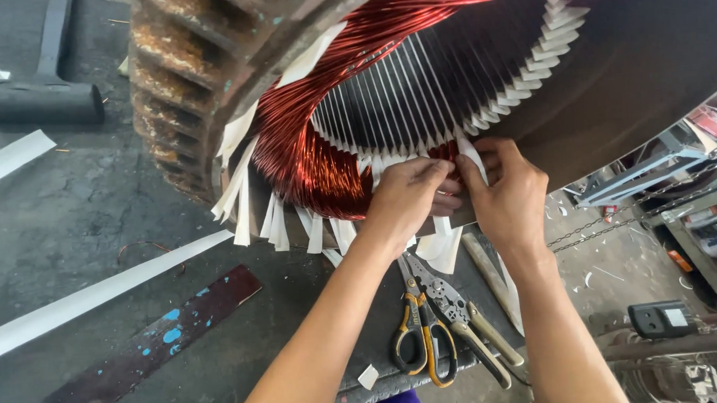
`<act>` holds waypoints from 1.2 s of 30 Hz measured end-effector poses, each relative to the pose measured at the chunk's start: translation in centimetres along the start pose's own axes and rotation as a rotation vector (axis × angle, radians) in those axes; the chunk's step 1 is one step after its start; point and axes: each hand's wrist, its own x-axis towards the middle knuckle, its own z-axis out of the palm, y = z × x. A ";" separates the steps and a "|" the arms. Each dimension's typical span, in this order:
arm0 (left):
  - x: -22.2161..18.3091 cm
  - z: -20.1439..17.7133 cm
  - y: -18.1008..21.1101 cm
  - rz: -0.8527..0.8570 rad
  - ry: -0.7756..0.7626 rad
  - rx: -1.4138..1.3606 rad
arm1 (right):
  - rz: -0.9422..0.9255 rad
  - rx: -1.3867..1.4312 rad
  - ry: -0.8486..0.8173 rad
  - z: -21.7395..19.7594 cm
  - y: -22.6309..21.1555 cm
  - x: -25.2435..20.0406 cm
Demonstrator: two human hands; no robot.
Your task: Repairing an electric motor by inserting insulation strips into the stator slots and adjusting the copper windings using a mallet and scissors.
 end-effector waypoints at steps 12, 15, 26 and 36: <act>1.2 -0.5 -0.9 -0.019 -0.014 0.044 | -0.120 -0.257 -0.169 -2.0 -2.3 3.5; 1.2 -0.8 -1.0 -0.016 -0.009 0.015 | -0.071 -0.348 -0.265 -2.4 -3.1 3.1; 2.4 -1.9 -2.0 -0.025 -0.038 -0.064 | -0.120 -0.508 -0.427 -2.3 -7.3 5.8; -0.9 -1.2 2.5 -0.001 0.114 0.500 | 0.060 -0.154 -0.078 -12.3 -5.4 -9.8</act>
